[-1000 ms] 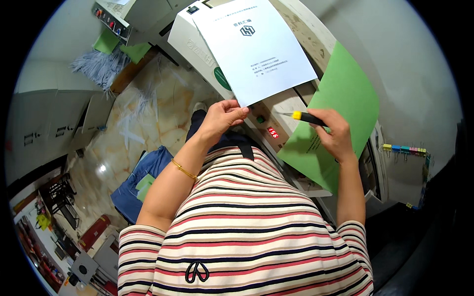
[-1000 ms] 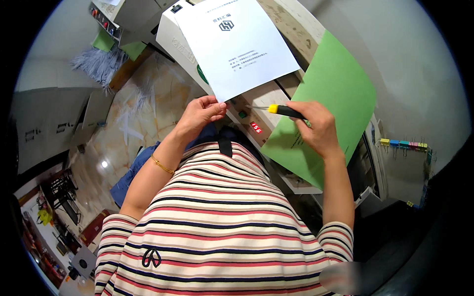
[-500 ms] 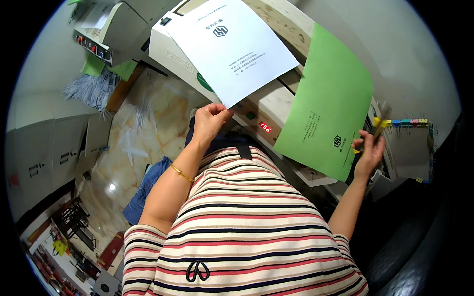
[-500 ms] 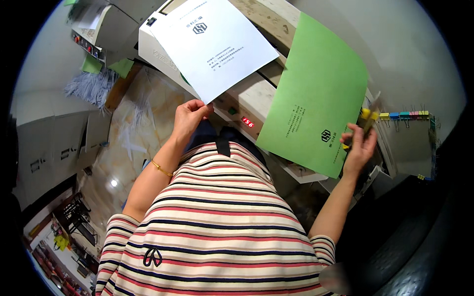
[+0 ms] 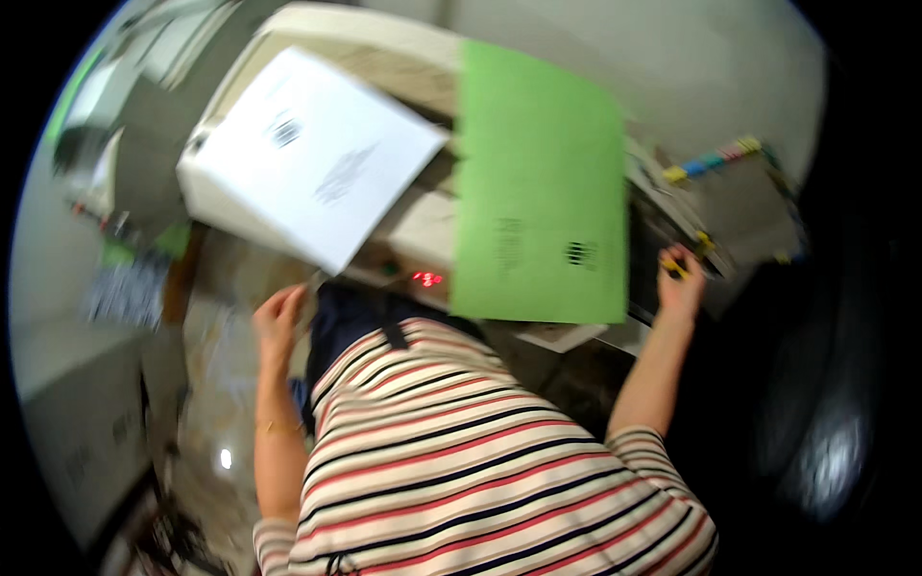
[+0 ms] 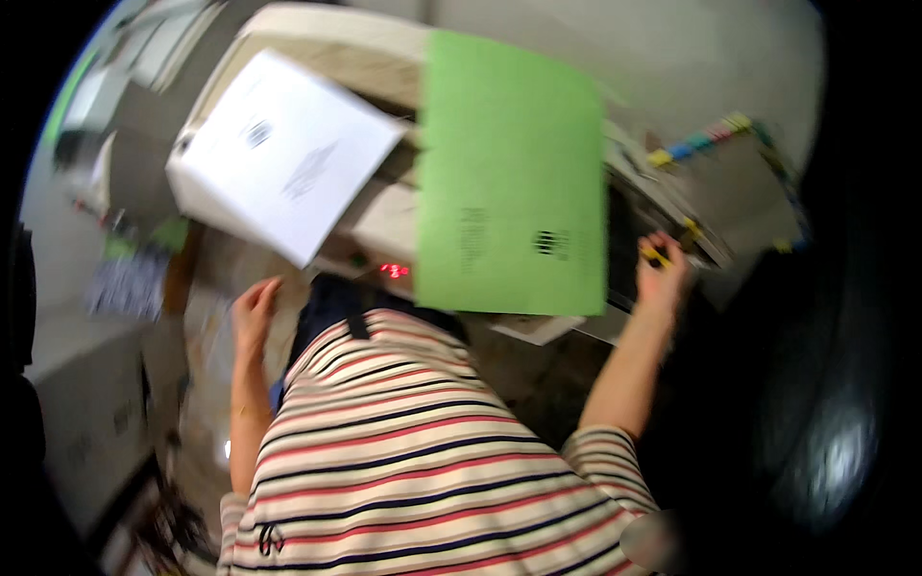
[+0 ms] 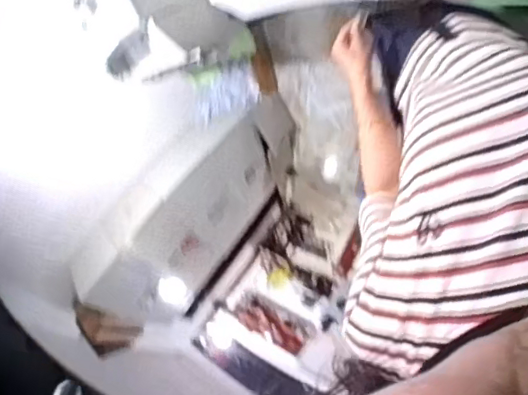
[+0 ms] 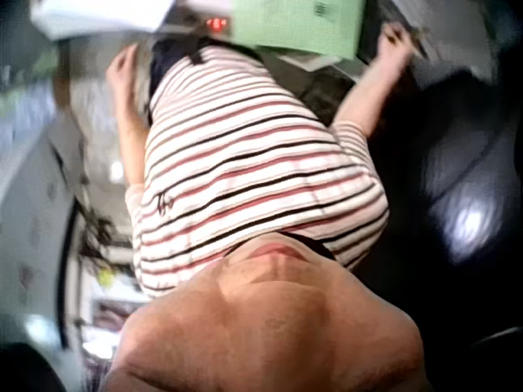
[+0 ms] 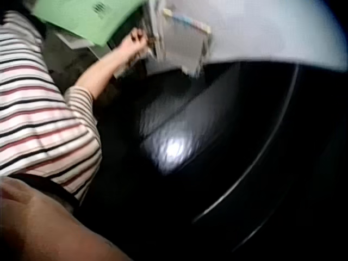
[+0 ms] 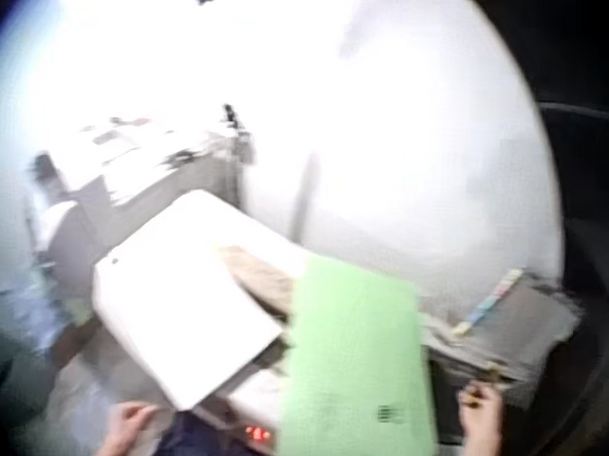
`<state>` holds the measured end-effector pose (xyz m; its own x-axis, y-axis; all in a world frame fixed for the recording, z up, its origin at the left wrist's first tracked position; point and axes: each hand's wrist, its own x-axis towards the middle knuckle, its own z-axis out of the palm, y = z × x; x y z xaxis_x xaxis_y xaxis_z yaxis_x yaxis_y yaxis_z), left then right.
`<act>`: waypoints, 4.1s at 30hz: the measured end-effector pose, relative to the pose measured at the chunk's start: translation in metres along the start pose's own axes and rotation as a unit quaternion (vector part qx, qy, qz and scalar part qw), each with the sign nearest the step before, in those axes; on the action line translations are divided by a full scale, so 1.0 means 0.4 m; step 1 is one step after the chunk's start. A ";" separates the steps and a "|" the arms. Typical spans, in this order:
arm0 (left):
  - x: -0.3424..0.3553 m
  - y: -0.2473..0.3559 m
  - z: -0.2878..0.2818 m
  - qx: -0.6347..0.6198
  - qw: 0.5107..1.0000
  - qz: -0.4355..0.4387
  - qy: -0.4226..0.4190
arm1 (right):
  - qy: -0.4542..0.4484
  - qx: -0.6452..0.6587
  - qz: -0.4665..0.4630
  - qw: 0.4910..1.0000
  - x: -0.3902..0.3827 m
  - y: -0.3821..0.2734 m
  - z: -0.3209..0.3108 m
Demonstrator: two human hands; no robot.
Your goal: The person places a document on a photocopier, operates the touchscreen to print, and retrieves the printed sheets. They then move to a paper cutter, align the sheets, and trim the edges using the machine's blade.
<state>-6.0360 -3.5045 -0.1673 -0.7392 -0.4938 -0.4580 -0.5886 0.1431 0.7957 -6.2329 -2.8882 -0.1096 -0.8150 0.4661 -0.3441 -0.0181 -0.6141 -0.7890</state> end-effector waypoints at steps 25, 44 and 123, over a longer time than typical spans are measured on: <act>-0.069 -0.094 -0.159 -0.482 0.844 -0.194 0.136 | 0.268 0.002 0.054 0.962 0.526 -0.191 0.039; 0.403 -0.073 -1.277 -0.304 0.822 0.162 0.454 | -0.045 -0.237 -0.129 0.962 -0.388 0.235 0.267; 0.564 -0.279 -1.748 0.281 0.830 -0.057 0.478 | -0.107 -0.248 0.268 0.925 -0.783 0.688 0.668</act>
<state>-5.9081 -4.2314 -0.0822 -0.2286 -0.9480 0.2214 -0.8954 0.2940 0.3343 -6.1373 -3.3734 -0.0832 -0.7266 0.0095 -0.6870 0.6467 -0.3285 -0.6884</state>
